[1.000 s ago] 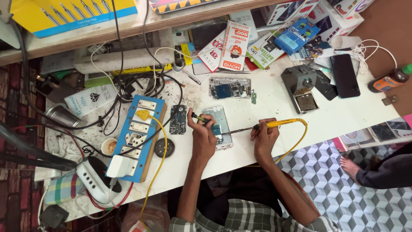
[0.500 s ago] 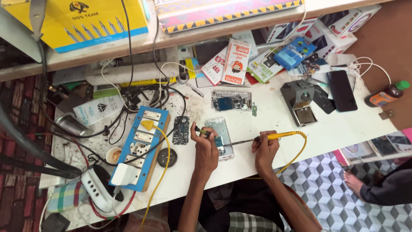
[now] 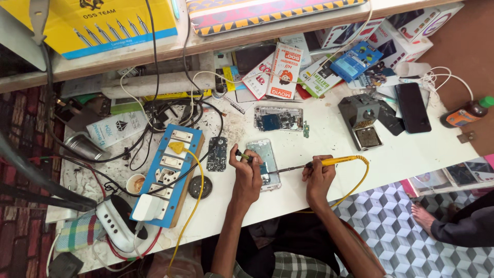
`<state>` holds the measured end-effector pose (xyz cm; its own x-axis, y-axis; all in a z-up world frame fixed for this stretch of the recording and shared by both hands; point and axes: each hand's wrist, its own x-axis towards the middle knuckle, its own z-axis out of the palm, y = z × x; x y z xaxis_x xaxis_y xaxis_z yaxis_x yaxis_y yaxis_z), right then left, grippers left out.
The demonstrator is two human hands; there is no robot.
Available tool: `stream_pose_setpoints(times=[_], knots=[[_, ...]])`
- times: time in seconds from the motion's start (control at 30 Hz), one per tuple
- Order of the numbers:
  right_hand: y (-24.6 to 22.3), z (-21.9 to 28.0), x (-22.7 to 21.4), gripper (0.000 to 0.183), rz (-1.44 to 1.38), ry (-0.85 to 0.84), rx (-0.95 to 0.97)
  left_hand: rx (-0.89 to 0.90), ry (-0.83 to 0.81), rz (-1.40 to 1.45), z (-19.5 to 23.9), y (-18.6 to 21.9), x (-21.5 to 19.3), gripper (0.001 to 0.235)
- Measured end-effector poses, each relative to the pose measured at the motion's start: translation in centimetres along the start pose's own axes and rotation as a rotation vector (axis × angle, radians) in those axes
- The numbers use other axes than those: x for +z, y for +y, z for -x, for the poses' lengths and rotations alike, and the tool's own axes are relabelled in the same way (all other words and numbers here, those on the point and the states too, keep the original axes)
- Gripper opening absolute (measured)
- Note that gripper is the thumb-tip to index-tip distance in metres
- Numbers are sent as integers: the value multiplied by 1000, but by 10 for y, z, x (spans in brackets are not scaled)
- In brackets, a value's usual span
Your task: The person uses a soldering iron and solder wire to work on a small circuit board placed on a cluttered workbench. They repeatedly apply heat and solder to specific points on the board while holding it steady with their other hand.
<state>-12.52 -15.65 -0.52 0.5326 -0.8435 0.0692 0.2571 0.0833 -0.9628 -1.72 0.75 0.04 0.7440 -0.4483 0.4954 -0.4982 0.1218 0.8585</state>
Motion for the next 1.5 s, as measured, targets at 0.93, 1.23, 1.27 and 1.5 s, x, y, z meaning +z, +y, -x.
stream_pose_setpoints(times=[0.93,1.23,1.27,1.5], knots=[[5,-1,-2,12,26,-14,-23,-110,35,166,-5,-14,2,51],[1,1,-1,12,26,-8,9,-124,12,125,-5,-10,-1,50],[0,0,0,11,25,-16,5,-94,-2,98,-5,-7,-1,51],[0,3,-4,14,45,-2,19,-142,51,-31,-2,3,-1,60]])
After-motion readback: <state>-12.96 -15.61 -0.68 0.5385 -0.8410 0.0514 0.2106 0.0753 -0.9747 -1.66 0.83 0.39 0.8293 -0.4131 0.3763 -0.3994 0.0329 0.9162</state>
